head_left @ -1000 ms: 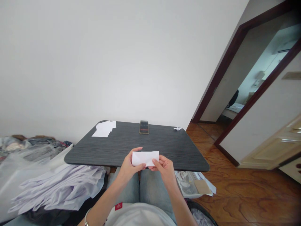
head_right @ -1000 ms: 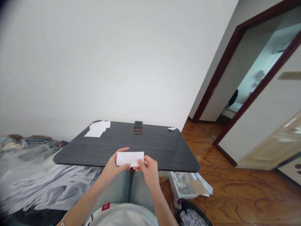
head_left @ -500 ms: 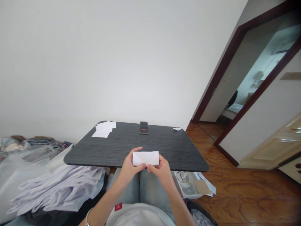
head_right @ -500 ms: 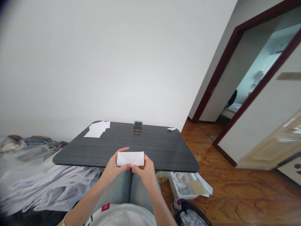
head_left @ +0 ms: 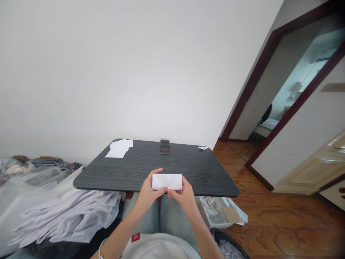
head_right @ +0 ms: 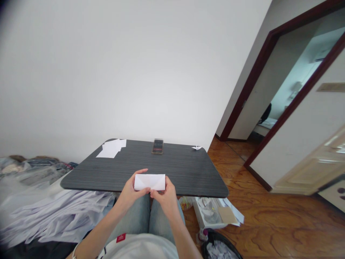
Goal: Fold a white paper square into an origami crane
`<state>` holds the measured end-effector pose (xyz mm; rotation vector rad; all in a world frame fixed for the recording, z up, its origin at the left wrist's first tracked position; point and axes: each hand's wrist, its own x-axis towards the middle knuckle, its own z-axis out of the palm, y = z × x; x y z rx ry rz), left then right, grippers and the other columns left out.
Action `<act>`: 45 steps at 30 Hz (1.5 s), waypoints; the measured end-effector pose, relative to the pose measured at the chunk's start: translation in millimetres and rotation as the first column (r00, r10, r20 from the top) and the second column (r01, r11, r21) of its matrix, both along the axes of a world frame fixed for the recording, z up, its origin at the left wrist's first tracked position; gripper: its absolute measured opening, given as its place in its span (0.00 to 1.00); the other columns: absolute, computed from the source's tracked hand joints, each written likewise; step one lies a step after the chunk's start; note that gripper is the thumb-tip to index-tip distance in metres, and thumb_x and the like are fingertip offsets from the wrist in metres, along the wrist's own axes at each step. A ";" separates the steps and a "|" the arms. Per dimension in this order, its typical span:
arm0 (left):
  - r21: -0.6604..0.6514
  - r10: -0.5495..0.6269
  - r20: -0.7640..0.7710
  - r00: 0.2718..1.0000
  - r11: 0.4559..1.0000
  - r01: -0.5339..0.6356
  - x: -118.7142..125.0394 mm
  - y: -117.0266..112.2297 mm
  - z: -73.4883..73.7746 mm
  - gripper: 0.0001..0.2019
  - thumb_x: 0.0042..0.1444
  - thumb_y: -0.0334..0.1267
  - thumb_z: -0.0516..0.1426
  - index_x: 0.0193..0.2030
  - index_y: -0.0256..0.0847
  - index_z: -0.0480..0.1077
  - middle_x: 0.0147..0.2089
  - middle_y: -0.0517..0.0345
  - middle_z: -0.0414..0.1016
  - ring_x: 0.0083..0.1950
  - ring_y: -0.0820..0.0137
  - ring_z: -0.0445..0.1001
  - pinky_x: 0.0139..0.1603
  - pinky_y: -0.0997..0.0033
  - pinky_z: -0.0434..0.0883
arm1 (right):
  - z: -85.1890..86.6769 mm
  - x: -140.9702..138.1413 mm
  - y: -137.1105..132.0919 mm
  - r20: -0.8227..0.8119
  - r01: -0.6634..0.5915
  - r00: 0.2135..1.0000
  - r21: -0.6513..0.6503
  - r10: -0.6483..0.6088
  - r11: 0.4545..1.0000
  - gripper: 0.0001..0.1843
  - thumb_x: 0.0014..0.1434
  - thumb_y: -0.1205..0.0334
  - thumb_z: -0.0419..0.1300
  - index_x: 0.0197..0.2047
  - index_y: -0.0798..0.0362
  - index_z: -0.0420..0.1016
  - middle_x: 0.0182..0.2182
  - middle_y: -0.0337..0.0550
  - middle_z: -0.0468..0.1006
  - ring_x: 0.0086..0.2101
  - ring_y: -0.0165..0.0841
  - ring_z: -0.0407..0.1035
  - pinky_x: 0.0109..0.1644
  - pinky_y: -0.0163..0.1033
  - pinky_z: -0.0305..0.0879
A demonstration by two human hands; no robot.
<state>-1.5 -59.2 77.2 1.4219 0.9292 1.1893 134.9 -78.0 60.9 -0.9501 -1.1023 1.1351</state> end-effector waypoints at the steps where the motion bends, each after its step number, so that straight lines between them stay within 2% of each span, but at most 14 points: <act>1: -0.003 -0.002 -0.003 1.000 1.000 0.002 0.0 -0.1 0.1 0.29 0.38 0.30 0.60 0.50 0.36 0.58 0.32 0.60 0.68 0.31 0.73 0.67 0.32 0.77 0.64 | -0.2 0.0 0.1 -0.002 -0.003 1.000 0.004 0.003 1.000 0.20 0.38 0.69 0.62 0.38 0.55 0.66 0.27 0.38 0.76 0.22 0.30 0.69 0.23 0.33 0.69; 6: -0.032 0.002 -0.004 1.000 0.999 -0.002 -2.5 -0.7 -0.8 0.30 0.38 0.31 0.60 0.51 0.36 0.58 0.33 0.59 0.69 0.32 0.73 0.67 0.32 0.76 0.64 | -1.9 2.5 0.1 -0.014 -0.010 1.000 -0.030 0.010 1.000 0.19 0.38 0.68 0.64 0.37 0.55 0.66 0.27 0.38 0.76 0.21 0.29 0.69 0.24 0.33 0.70; 10: -0.044 0.015 0.004 1.000 0.999 -0.014 -4.6 0.1 -0.7 0.29 0.38 0.32 0.61 0.50 0.36 0.59 0.33 0.59 0.69 0.32 0.72 0.67 0.32 0.76 0.65 | -0.8 8.2 -0.6 -0.023 -0.014 1.000 -0.081 0.012 0.997 0.16 0.41 0.60 0.65 0.33 0.57 0.68 0.22 0.40 0.77 0.21 0.30 0.70 0.26 0.34 0.70; 15: -0.038 0.071 -0.018 0.997 0.997 -0.072 -4.2 0.6 2.0 0.28 0.37 0.31 0.61 0.49 0.36 0.60 0.33 0.60 0.69 0.32 0.72 0.68 0.33 0.74 0.66 | 3.1 10.7 -2.4 0.000 0.015 1.000 -0.106 -0.015 0.994 0.18 0.45 0.52 0.63 0.33 0.59 0.71 0.23 0.44 0.78 0.23 0.33 0.73 0.26 0.35 0.71; 19: -0.109 0.064 0.047 0.997 0.992 -0.059 -2.6 -0.8 3.4 0.28 0.37 0.33 0.61 0.49 0.37 0.61 0.33 0.59 0.69 0.33 0.70 0.69 0.31 0.73 0.69 | 4.1 8.8 -3.5 0.000 0.045 0.999 -0.104 -0.045 0.994 0.19 0.43 0.49 0.63 0.31 0.58 0.73 0.24 0.45 0.79 0.25 0.37 0.74 0.27 0.37 0.71; 26: -0.153 0.077 0.108 0.991 0.986 -0.060 -0.7 -4.8 5.0 0.27 0.38 0.31 0.61 0.48 0.36 0.61 0.34 0.59 0.69 0.33 0.71 0.69 0.31 0.73 0.71 | 2.4 8.5 -3.1 -0.004 0.053 0.999 -0.101 -0.054 0.994 0.19 0.42 0.50 0.64 0.31 0.58 0.73 0.24 0.46 0.79 0.25 0.39 0.75 0.28 0.39 0.72; 33: -0.191 0.044 0.218 0.975 0.982 -0.001 -2.7 -0.4 -0.8 0.29 0.37 0.31 0.62 0.49 0.36 0.59 0.37 0.56 0.72 0.35 0.69 0.72 0.32 0.72 0.73 | 2.1 9.7 -3.2 -0.010 0.104 0.994 -0.090 -0.105 0.991 0.19 0.41 0.50 0.65 0.29 0.58 0.74 0.21 0.45 0.79 0.23 0.37 0.74 0.26 0.37 0.71; 40: -0.239 0.010 0.298 0.955 0.969 0.064 -5.6 -2.2 -2.1 0.31 0.39 0.33 0.63 0.51 0.36 0.56 0.31 0.57 0.76 0.31 0.72 0.74 0.38 0.71 0.72 | -0.9 10.6 -0.7 -0.051 0.143 0.988 -0.105 -0.149 0.984 0.18 0.41 0.51 0.65 0.29 0.58 0.73 0.21 0.44 0.79 0.24 0.37 0.74 0.26 0.36 0.72; 45: -0.237 0.037 0.315 0.949 0.971 0.041 -4.3 -2.3 1.1 0.29 0.40 0.35 0.62 0.49 0.36 0.56 0.31 0.57 0.76 0.32 0.70 0.75 0.38 0.69 0.72 | -2.0 12.1 1.0 -0.051 0.162 0.984 -0.106 -0.168 0.981 0.18 0.41 0.51 0.65 0.29 0.58 0.73 0.21 0.44 0.79 0.24 0.37 0.74 0.26 0.36 0.72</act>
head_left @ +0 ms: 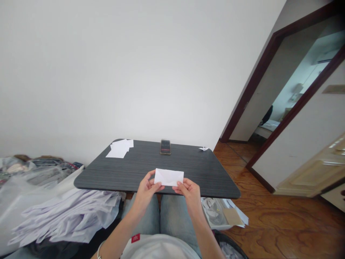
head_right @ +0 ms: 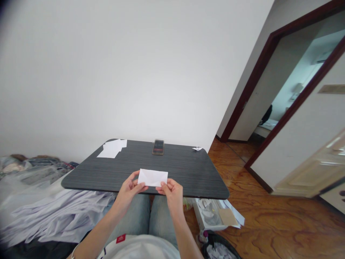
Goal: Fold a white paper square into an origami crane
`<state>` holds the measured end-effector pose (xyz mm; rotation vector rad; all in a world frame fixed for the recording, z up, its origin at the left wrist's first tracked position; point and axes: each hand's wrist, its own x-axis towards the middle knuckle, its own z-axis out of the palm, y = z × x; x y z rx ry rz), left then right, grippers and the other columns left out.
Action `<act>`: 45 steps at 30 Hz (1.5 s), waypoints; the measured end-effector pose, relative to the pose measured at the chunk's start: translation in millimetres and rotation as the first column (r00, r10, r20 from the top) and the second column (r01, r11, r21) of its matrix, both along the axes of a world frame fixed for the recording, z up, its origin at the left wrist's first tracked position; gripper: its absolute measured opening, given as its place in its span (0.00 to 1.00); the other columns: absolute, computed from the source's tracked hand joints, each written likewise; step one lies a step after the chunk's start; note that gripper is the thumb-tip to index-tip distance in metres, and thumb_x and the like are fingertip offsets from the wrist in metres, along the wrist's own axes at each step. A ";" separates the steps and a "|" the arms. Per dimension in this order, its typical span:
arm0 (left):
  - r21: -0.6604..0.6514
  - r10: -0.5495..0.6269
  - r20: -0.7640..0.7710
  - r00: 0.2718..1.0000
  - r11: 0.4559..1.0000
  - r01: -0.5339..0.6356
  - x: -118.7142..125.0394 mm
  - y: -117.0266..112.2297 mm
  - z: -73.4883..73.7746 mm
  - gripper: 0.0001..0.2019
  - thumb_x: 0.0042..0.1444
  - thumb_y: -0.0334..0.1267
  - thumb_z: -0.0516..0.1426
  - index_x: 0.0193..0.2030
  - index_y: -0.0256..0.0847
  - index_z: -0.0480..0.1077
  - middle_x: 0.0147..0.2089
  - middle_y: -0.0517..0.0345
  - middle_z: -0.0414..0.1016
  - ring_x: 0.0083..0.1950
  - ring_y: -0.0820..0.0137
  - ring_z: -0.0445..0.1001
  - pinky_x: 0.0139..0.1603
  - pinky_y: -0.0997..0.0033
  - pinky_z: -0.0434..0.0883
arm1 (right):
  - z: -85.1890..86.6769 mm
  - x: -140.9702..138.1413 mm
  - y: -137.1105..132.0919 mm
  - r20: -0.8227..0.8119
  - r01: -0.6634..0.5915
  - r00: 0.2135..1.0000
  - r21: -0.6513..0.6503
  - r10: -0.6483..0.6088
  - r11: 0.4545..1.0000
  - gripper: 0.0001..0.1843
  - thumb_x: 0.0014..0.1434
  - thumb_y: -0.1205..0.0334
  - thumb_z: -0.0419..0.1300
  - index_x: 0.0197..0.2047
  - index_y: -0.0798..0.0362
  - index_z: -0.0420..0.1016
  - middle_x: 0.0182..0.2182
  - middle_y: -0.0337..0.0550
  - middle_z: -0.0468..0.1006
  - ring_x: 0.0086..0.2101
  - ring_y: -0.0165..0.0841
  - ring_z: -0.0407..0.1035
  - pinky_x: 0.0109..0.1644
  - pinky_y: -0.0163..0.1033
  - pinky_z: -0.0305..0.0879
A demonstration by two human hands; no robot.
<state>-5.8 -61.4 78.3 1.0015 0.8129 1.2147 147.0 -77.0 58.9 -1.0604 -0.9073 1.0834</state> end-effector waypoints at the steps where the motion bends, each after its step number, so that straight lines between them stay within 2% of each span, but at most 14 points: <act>1: 0.021 0.028 -0.002 1.000 0.999 -0.028 0.1 0.2 0.4 0.27 0.41 0.36 0.62 0.48 0.38 0.56 0.32 0.58 0.75 0.32 0.71 0.75 0.37 0.70 0.72 | 0.1 0.3 0.0 0.006 0.005 1.000 0.003 -0.005 1.000 0.18 0.41 0.51 0.65 0.29 0.58 0.73 0.21 0.44 0.78 0.24 0.37 0.74 0.27 0.36 0.72; 4: 0.113 0.150 -0.010 0.989 0.982 -0.148 -0.5 0.5 0.1 0.20 0.42 0.38 0.61 0.40 0.41 0.57 0.33 0.62 0.72 0.30 0.72 0.74 0.33 0.71 0.73 | 0.2 1.1 0.0 0.010 0.019 1.000 0.011 -0.019 1.000 0.19 0.41 0.50 0.65 0.29 0.58 0.73 0.21 0.44 0.78 0.25 0.38 0.75 0.27 0.37 0.72; 6: 0.153 0.187 -0.040 0.981 0.972 -0.179 -1.1 0.6 -1.3 0.15 0.42 0.39 0.61 0.33 0.39 0.58 0.33 0.63 0.70 0.28 0.74 0.74 0.31 0.72 0.73 | 0.0 1.2 0.0 0.005 0.016 1.000 0.014 -0.016 1.000 0.19 0.41 0.50 0.65 0.30 0.58 0.73 0.22 0.44 0.78 0.25 0.37 0.74 0.27 0.36 0.72; 11: 0.126 0.115 -0.128 0.985 0.987 -0.099 -0.7 1.5 -4.3 0.12 0.44 0.41 0.60 0.25 0.36 0.61 0.26 0.62 0.69 0.26 0.73 0.73 0.28 0.74 0.73 | -0.3 -0.1 0.1 -0.007 0.009 1.000 0.020 -0.009 1.000 0.18 0.42 0.51 0.64 0.30 0.58 0.73 0.22 0.43 0.78 0.24 0.35 0.74 0.26 0.33 0.71; 17: 0.111 0.168 -0.087 0.982 0.981 -0.158 2.3 3.2 -5.2 0.15 0.42 0.41 0.61 0.22 0.37 0.58 0.19 0.67 0.67 0.22 0.74 0.72 0.27 0.75 0.72 | -0.2 -2.3 0.3 -0.023 0.029 0.999 0.012 -0.029 0.999 0.19 0.40 0.50 0.65 0.28 0.58 0.73 0.20 0.42 0.78 0.23 0.36 0.74 0.25 0.35 0.71; 20: 0.114 0.181 -0.077 0.980 0.978 -0.172 2.5 3.6 -6.8 0.15 0.42 0.40 0.61 0.24 0.38 0.57 0.19 0.67 0.69 0.21 0.75 0.72 0.26 0.75 0.72 | -0.5 -2.9 0.1 -0.032 0.031 0.999 0.007 -0.031 0.999 0.19 0.40 0.50 0.65 0.28 0.58 0.73 0.20 0.42 0.78 0.23 0.36 0.74 0.25 0.34 0.71; 27: 0.127 0.190 -0.061 0.980 0.975 -0.181 2.0 2.3 -5.8 0.19 0.44 0.37 0.60 0.37 0.43 0.52 0.20 0.71 0.69 0.22 0.74 0.73 0.27 0.75 0.72 | -0.3 -2.2 1.0 -0.077 0.017 0.997 -0.014 -0.018 1.000 0.17 0.39 0.52 0.66 0.27 0.58 0.72 0.19 0.41 0.77 0.23 0.35 0.74 0.25 0.33 0.71; 30: 0.141 0.167 -0.091 0.982 0.978 -0.153 3.4 -0.6 -3.6 0.20 0.44 0.37 0.59 0.39 0.43 0.52 0.21 0.71 0.68 0.22 0.75 0.73 0.29 0.75 0.72 | -0.1 -1.1 2.8 -0.074 -0.022 0.997 -0.026 0.020 0.999 0.17 0.40 0.54 0.66 0.30 0.58 0.74 0.23 0.43 0.79 0.23 0.33 0.73 0.24 0.32 0.70; 34: 0.164 0.126 -0.114 0.986 0.981 -0.106 5.6 -3.4 -4.3 0.18 0.46 0.37 0.58 0.40 0.43 0.52 0.23 0.69 0.69 0.25 0.74 0.73 0.31 0.73 0.71 | 0.1 -0.6 2.9 -0.055 -0.055 0.997 -0.040 0.053 0.998 0.17 0.43 0.56 0.64 0.35 0.59 0.75 0.29 0.45 0.79 0.29 0.36 0.73 0.27 0.34 0.70; 37: 0.185 0.104 -0.087 0.991 0.979 -0.087 6.9 -2.2 -6.3 0.20 0.45 0.35 0.59 0.42 0.42 0.54 0.24 0.67 0.70 0.28 0.74 0.73 0.32 0.75 0.69 | 0.9 -1.4 0.9 -0.013 -0.062 0.998 -0.016 0.062 0.998 0.15 0.45 0.57 0.63 0.35 0.58 0.76 0.29 0.45 0.79 0.30 0.37 0.73 0.29 0.37 0.70; 41: 0.114 0.029 -0.037 0.999 0.993 -0.024 11.2 -0.4 -5.3 0.28 0.41 0.34 0.62 0.48 0.39 0.54 0.28 0.61 0.74 0.30 0.72 0.73 0.34 0.74 0.68 | 2.8 -4.5 -1.6 0.044 -0.068 0.997 0.029 0.066 0.997 0.14 0.46 0.57 0.63 0.34 0.58 0.76 0.28 0.44 0.79 0.29 0.38 0.72 0.29 0.38 0.69; 45: 0.092 0.074 -0.040 0.996 0.993 -0.070 15.8 -2.6 -2.1 0.27 0.41 0.34 0.62 0.48 0.39 0.56 0.27 0.62 0.74 0.27 0.72 0.72 0.31 0.75 0.67 | 4.1 -7.1 -3.3 0.098 -0.052 0.994 0.072 0.044 0.996 0.13 0.45 0.58 0.63 0.33 0.59 0.76 0.26 0.44 0.78 0.27 0.37 0.71 0.28 0.38 0.69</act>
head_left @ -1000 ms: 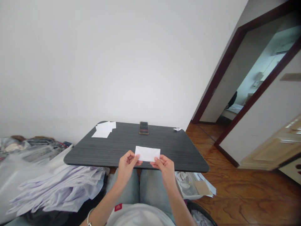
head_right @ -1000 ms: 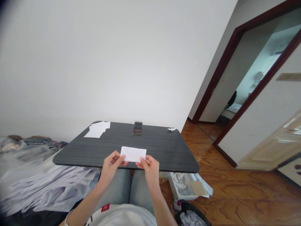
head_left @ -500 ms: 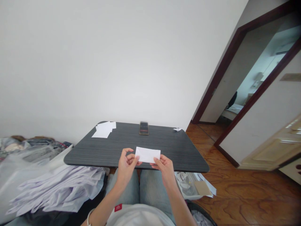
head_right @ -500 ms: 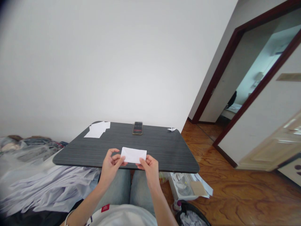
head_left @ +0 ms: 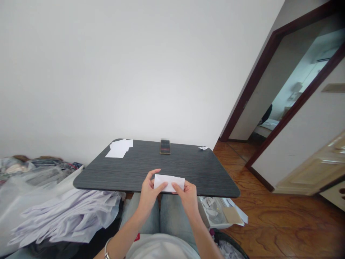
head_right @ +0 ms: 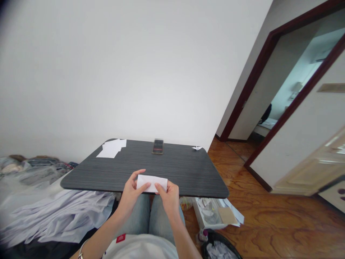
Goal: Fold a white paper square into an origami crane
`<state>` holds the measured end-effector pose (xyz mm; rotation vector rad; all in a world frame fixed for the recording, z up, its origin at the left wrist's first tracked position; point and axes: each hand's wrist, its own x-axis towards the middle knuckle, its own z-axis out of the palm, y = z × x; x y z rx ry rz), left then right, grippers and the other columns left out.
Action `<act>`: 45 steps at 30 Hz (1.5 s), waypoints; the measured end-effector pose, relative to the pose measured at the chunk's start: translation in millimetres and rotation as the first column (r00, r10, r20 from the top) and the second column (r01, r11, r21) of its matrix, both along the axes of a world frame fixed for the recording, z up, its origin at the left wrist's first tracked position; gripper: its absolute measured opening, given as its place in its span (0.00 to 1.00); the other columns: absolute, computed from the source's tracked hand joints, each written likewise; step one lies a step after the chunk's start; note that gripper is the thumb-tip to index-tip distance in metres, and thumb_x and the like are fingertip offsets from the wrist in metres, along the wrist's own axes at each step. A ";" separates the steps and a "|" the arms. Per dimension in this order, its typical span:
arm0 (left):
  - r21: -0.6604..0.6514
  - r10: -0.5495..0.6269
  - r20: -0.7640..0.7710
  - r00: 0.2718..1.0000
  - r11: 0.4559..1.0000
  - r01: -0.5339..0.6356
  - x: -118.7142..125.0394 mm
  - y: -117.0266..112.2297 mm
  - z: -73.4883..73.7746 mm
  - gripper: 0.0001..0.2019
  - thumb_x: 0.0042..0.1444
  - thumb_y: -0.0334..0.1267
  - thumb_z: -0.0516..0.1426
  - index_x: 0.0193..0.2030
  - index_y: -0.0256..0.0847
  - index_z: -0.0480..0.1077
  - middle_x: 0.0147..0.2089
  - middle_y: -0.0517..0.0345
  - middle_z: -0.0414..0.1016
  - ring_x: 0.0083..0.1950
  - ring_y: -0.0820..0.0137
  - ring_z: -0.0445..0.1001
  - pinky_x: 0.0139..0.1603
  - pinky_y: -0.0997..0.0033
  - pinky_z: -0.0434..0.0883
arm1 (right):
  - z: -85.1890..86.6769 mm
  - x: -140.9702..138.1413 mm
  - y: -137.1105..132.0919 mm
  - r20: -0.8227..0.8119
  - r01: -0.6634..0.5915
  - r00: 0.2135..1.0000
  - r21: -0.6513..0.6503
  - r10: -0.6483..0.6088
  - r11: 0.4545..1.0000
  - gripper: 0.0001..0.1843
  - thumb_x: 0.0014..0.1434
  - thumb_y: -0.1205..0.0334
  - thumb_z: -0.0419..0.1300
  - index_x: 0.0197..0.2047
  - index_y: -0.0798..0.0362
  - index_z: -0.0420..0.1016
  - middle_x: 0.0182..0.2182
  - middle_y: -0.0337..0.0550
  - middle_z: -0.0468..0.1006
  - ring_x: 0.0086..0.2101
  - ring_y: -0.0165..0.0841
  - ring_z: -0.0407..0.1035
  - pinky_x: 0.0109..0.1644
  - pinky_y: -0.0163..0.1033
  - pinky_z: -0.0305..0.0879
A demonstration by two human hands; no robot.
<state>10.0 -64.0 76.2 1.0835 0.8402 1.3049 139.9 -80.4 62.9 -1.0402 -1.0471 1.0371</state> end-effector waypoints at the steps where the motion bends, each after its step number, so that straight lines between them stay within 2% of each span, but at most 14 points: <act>1: 0.005 0.007 -0.004 1.000 1.000 -0.007 0.4 -0.8 0.6 0.27 0.41 0.34 0.62 0.48 0.39 0.57 0.26 0.63 0.74 0.27 0.72 0.72 0.30 0.75 0.66 | 0.3 -0.1 -0.4 0.010 0.005 1.000 0.006 -0.005 1.000 0.13 0.45 0.58 0.63 0.32 0.59 0.76 0.26 0.44 0.78 0.27 0.37 0.71 0.28 0.38 0.69; 8: 0.058 0.042 -0.054 0.998 0.998 -0.038 -1.8 -6.3 4.0 0.24 0.42 0.34 0.61 0.47 0.38 0.58 0.25 0.63 0.74 0.24 0.74 0.70 0.28 0.77 0.65 | 1.5 -0.1 -2.4 0.018 -0.013 1.000 0.016 0.013 1.000 0.13 0.46 0.58 0.62 0.32 0.58 0.76 0.26 0.44 0.78 0.28 0.36 0.70 0.29 0.38 0.69; 14: 0.117 0.091 -0.091 0.992 0.990 -0.080 -3.4 -12.5 7.2 0.21 0.43 0.33 0.60 0.45 0.38 0.59 0.25 0.64 0.73 0.25 0.75 0.70 0.29 0.78 0.66 | -0.1 -0.8 -3.7 0.057 0.016 0.998 0.066 -0.020 0.998 0.11 0.45 0.57 0.62 0.25 0.57 0.74 0.20 0.39 0.73 0.24 0.32 0.67 0.29 0.36 0.67; 20: 0.156 0.115 -0.121 0.986 0.983 -0.096 -3.9 -13.7 7.5 0.20 0.43 0.33 0.60 0.44 0.38 0.60 0.23 0.65 0.71 0.24 0.75 0.69 0.28 0.79 0.65 | 1.2 1.1 -5.3 0.105 0.032 0.993 0.121 -0.044 0.992 0.09 0.47 0.60 0.61 0.24 0.58 0.73 0.18 0.37 0.71 0.22 0.29 0.65 0.28 0.34 0.64; 27: 0.180 0.036 -0.251 0.967 0.984 0.010 -6.1 -5.0 4.2 0.24 0.41 0.33 0.61 0.47 0.38 0.60 0.28 0.64 0.68 0.27 0.75 0.66 0.28 0.78 0.63 | 5.4 -2.5 -6.2 0.027 -0.007 1.000 0.033 0.006 0.999 0.11 0.45 0.58 0.62 0.29 0.58 0.76 0.23 0.41 0.76 0.24 0.33 0.68 0.26 0.38 0.69; 32: 0.190 0.023 -0.333 0.943 0.981 0.043 -9.1 -1.1 -0.3 0.26 0.39 0.32 0.61 0.48 0.37 0.60 0.31 0.61 0.68 0.30 0.73 0.66 0.30 0.77 0.63 | 3.1 -1.2 -2.9 0.042 0.011 0.999 0.040 -0.013 0.999 0.12 0.44 0.58 0.63 0.30 0.58 0.76 0.24 0.43 0.77 0.25 0.35 0.70 0.26 0.38 0.69; 35: 0.170 0.006 -0.320 0.947 0.984 0.051 -8.8 -0.6 -1.3 0.26 0.39 0.32 0.61 0.48 0.37 0.60 0.31 0.61 0.68 0.30 0.73 0.66 0.30 0.77 0.64 | 3.4 0.0 -1.4 0.037 -0.012 0.999 0.002 0.012 1.000 0.13 0.42 0.58 0.64 0.30 0.58 0.76 0.23 0.43 0.77 0.23 0.34 0.69 0.24 0.37 0.68; 39: 0.152 0.014 -0.288 0.958 0.988 0.031 -7.6 1.1 -1.8 0.26 0.38 0.32 0.61 0.47 0.37 0.60 0.31 0.61 0.68 0.30 0.73 0.66 0.30 0.77 0.64 | 4.8 -0.1 -2.4 0.015 -0.085 0.996 -0.064 0.086 0.994 0.10 0.41 0.60 0.64 0.25 0.60 0.75 0.15 0.39 0.74 0.17 0.29 0.65 0.22 0.34 0.65; 42: 0.141 0.024 -0.289 0.957 0.990 0.017 -8.1 2.8 -2.6 0.26 0.37 0.32 0.61 0.46 0.37 0.61 0.31 0.61 0.68 0.29 0.73 0.67 0.29 0.77 0.64 | 4.7 -1.2 -3.5 -0.013 -0.104 0.995 -0.092 0.103 0.990 0.09 0.42 0.60 0.64 0.23 0.60 0.74 0.16 0.39 0.73 0.17 0.28 0.65 0.23 0.33 0.65; 45: 0.097 -0.032 -0.273 0.962 0.993 0.060 -9.4 4.1 -4.1 0.27 0.37 0.33 0.62 0.47 0.37 0.59 0.31 0.61 0.68 0.28 0.73 0.68 0.29 0.76 0.66 | 2.9 -1.9 -3.1 0.010 -0.088 0.996 -0.075 0.089 0.993 0.09 0.42 0.61 0.63 0.22 0.59 0.74 0.15 0.39 0.73 0.17 0.28 0.65 0.23 0.33 0.65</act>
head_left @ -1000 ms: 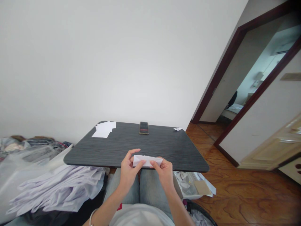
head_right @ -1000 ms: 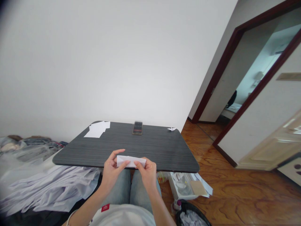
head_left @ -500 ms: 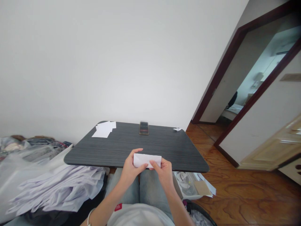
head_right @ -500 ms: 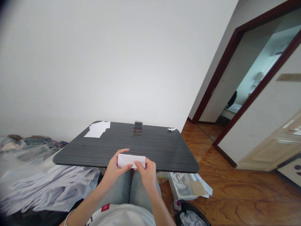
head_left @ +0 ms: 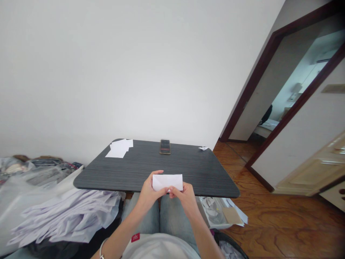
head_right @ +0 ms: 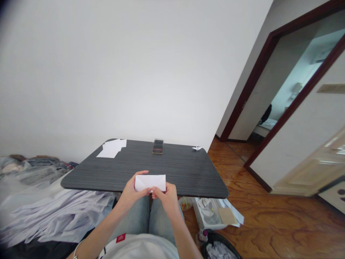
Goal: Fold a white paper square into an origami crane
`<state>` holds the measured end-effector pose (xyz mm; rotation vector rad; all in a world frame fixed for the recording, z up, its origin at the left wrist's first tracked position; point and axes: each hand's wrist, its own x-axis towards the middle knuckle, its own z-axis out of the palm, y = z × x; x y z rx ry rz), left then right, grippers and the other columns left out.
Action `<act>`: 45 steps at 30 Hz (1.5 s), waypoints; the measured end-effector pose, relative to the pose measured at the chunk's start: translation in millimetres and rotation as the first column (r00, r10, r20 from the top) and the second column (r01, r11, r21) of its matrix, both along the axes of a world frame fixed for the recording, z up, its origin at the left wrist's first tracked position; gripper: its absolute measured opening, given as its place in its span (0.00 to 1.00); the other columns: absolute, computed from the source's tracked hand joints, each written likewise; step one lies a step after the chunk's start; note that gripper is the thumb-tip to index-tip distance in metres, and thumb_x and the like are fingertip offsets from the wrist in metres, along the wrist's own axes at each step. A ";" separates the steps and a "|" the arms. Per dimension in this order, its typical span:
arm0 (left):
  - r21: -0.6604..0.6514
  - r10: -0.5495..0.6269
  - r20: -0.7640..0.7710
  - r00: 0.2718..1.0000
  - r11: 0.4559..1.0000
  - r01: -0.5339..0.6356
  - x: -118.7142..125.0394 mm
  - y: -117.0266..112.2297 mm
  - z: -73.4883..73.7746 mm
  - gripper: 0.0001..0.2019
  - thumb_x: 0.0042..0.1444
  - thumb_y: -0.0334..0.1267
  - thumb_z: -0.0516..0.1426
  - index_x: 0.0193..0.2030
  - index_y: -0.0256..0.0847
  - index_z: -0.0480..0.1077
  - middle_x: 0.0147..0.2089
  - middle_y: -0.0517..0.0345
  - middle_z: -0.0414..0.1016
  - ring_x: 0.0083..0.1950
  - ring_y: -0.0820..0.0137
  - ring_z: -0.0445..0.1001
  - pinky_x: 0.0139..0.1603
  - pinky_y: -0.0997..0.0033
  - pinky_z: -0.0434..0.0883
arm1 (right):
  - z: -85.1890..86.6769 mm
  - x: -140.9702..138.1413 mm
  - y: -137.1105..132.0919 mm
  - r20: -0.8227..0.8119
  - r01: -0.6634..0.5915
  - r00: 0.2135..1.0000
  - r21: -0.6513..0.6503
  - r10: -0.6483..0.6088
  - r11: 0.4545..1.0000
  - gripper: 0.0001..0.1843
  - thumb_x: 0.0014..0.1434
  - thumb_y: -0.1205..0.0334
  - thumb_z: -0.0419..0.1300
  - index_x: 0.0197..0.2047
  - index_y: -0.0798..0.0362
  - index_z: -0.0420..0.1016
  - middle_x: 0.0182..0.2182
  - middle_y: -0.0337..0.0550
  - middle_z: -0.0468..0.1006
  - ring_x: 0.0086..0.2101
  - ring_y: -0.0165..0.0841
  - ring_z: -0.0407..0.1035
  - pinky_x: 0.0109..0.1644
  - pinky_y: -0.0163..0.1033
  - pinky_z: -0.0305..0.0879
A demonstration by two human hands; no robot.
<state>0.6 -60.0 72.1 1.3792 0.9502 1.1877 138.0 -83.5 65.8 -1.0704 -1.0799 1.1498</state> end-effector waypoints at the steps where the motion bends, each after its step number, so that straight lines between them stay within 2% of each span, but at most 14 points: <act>1: -0.019 -0.027 0.012 1.000 0.999 0.027 -0.4 0.4 -0.6 0.28 0.37 0.33 0.62 0.48 0.37 0.59 0.30 0.61 0.68 0.27 0.73 0.68 0.29 0.75 0.66 | -0.9 -0.1 0.4 0.010 0.005 1.000 0.010 -0.006 1.000 0.09 0.43 0.61 0.63 0.22 0.59 0.74 0.15 0.39 0.73 0.17 0.29 0.65 0.22 0.33 0.65; 5: -0.070 -0.094 0.064 0.993 0.993 0.099 -1.7 1.9 -3.0 0.30 0.36 0.32 0.63 0.48 0.36 0.57 0.30 0.61 0.69 0.24 0.75 0.68 0.25 0.75 0.67 | -3.3 0.0 1.6 0.043 0.024 0.999 0.022 -0.025 0.999 0.09 0.43 0.60 0.63 0.22 0.59 0.73 0.14 0.39 0.73 0.16 0.30 0.66 0.22 0.34 0.65; 10: -0.071 -0.135 0.074 0.988 0.988 0.140 -4.0 3.4 -2.1 0.34 0.37 0.30 0.62 0.53 0.35 0.54 0.32 0.59 0.69 0.24 0.76 0.69 0.26 0.75 0.68 | -2.8 -0.8 1.1 0.068 0.035 0.997 0.027 -0.037 0.999 0.09 0.43 0.61 0.62 0.22 0.59 0.73 0.15 0.39 0.74 0.17 0.30 0.66 0.23 0.34 0.65; 15: -0.074 -0.126 0.087 0.988 0.988 0.132 -4.8 4.1 -2.0 0.36 0.37 0.30 0.62 0.55 0.35 0.53 0.32 0.59 0.69 0.24 0.76 0.69 0.26 0.75 0.67 | -4.1 -1.2 1.7 0.078 0.063 0.995 0.033 -0.065 0.997 0.08 0.43 0.62 0.62 0.23 0.59 0.73 0.15 0.39 0.74 0.17 0.30 0.66 0.22 0.34 0.65; 20: -0.150 -0.128 0.176 0.976 0.976 0.155 -5.5 2.8 -0.6 0.39 0.36 0.31 0.63 0.56 0.34 0.50 0.28 0.61 0.70 0.23 0.76 0.68 0.27 0.75 0.67 | -3.3 0.2 2.9 0.091 0.083 0.992 0.047 -0.087 0.995 0.09 0.44 0.60 0.62 0.21 0.59 0.73 0.15 0.41 0.74 0.17 0.31 0.67 0.23 0.35 0.65; 26: -0.199 -0.128 0.210 0.969 0.965 0.171 -11.3 2.3 3.5 0.40 0.37 0.31 0.62 0.58 0.34 0.48 0.25 0.61 0.72 0.25 0.75 0.70 0.29 0.74 0.67 | -8.4 3.7 5.3 0.079 0.114 0.990 0.050 -0.118 0.992 0.10 0.44 0.60 0.62 0.23 0.60 0.73 0.16 0.42 0.75 0.18 0.31 0.67 0.23 0.35 0.66; 32: -0.172 -0.100 0.224 0.969 0.975 0.141 -21.4 5.8 0.5 0.41 0.38 0.32 0.62 0.59 0.36 0.49 0.18 0.71 0.65 0.23 0.75 0.70 0.30 0.74 0.66 | -12.0 6.8 7.9 0.062 0.136 0.988 0.038 -0.138 0.990 0.12 0.43 0.57 0.63 0.23 0.60 0.74 0.16 0.43 0.75 0.18 0.32 0.68 0.24 0.37 0.68; 40: -0.184 -0.053 0.216 0.975 0.978 0.094 -28.1 5.8 1.9 0.42 0.38 0.33 0.63 0.60 0.36 0.47 0.20 0.67 0.69 0.25 0.73 0.71 0.33 0.72 0.67 | -10.5 7.1 8.0 0.041 0.158 0.986 0.026 -0.159 0.987 0.12 0.42 0.57 0.64 0.22 0.60 0.74 0.16 0.43 0.75 0.18 0.32 0.68 0.23 0.36 0.68; 43: -0.184 -0.001 0.218 0.976 0.982 0.042 -30.8 4.1 5.8 0.41 0.38 0.33 0.62 0.59 0.36 0.49 0.21 0.67 0.69 0.26 0.74 0.70 0.33 0.71 0.68 | -10.7 8.3 8.9 0.009 0.212 0.977 0.012 -0.212 0.977 0.13 0.40 0.57 0.64 0.22 0.60 0.74 0.16 0.42 0.75 0.17 0.32 0.68 0.23 0.36 0.68; 45: -0.183 0.019 0.208 0.978 0.983 0.020 -31.5 3.6 8.0 0.37 0.39 0.34 0.62 0.58 0.38 0.53 0.23 0.65 0.70 0.27 0.73 0.71 0.33 0.72 0.68 | -10.3 8.5 8.9 -0.001 0.207 0.978 0.009 -0.207 0.978 0.13 0.40 0.56 0.65 0.23 0.60 0.74 0.16 0.42 0.75 0.17 0.32 0.68 0.23 0.37 0.68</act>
